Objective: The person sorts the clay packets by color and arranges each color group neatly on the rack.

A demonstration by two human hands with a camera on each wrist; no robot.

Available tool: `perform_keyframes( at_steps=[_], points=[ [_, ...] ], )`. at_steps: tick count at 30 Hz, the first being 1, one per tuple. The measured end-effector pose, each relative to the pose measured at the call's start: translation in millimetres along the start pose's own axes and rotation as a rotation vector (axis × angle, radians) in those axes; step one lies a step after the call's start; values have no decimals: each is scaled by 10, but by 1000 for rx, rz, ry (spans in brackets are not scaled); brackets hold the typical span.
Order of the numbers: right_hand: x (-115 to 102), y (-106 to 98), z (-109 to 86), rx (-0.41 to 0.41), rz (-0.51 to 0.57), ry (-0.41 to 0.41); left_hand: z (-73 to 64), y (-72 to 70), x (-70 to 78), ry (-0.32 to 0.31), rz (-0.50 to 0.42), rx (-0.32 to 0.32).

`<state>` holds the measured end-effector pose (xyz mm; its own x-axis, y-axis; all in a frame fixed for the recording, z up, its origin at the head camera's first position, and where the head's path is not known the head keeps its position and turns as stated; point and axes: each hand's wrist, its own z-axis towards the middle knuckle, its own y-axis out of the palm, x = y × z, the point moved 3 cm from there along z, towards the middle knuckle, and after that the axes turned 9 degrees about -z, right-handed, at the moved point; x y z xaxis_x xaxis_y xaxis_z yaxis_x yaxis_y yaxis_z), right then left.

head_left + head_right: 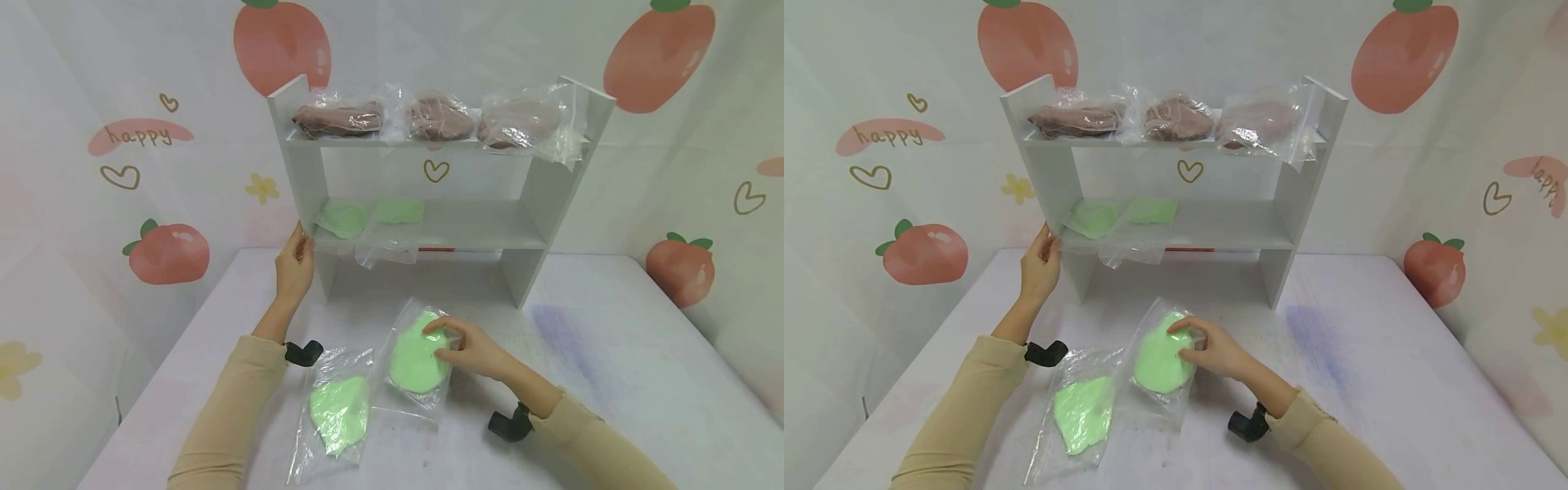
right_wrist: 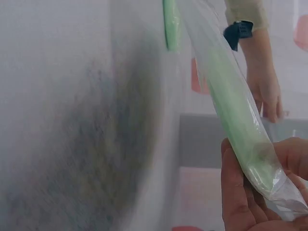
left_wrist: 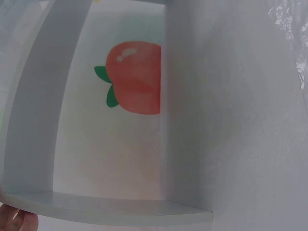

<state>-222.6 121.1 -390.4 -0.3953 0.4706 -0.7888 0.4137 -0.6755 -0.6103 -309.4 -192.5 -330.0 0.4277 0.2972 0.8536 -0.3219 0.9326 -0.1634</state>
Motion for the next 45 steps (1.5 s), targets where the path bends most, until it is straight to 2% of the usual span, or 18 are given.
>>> perform_keyframes(
  at_steps=[4, 9, 15, 19, 23, 31, 35, 40, 45],
  points=[
    [2, -75, -18, 34, -1, 21, -3, -4, 0, -3, 0, 5],
    [-38, -154, -45, 72, 2, -28, -2, -6, -3, -5, -2, 10],
    [-74, -278, -72, 126, -7, -34, 4, 3, 6, 6, 1, 15],
    [-108, -374, -83, 165, 8, -80, 14, 5, 4, 14, 3, 19],
    [-139, -455, -93, 237, -20, -101, 19, 2, 2, 12, 5, 24],
    [-234, -583, -119, 412, 23, -119, 3, 1, 5, 3, 10, 21],
    [-285, -647, -134, 485, 55, -177, -2, 1, 10, 4, 4, 19],
    [-322, -691, -164, 473, 73, -250, -5, 3, 9, 3, -4, 23],
    [-336, -708, -190, 455, 39, -272, -2, 4, 7, 2, 1, 32]
  ],
)
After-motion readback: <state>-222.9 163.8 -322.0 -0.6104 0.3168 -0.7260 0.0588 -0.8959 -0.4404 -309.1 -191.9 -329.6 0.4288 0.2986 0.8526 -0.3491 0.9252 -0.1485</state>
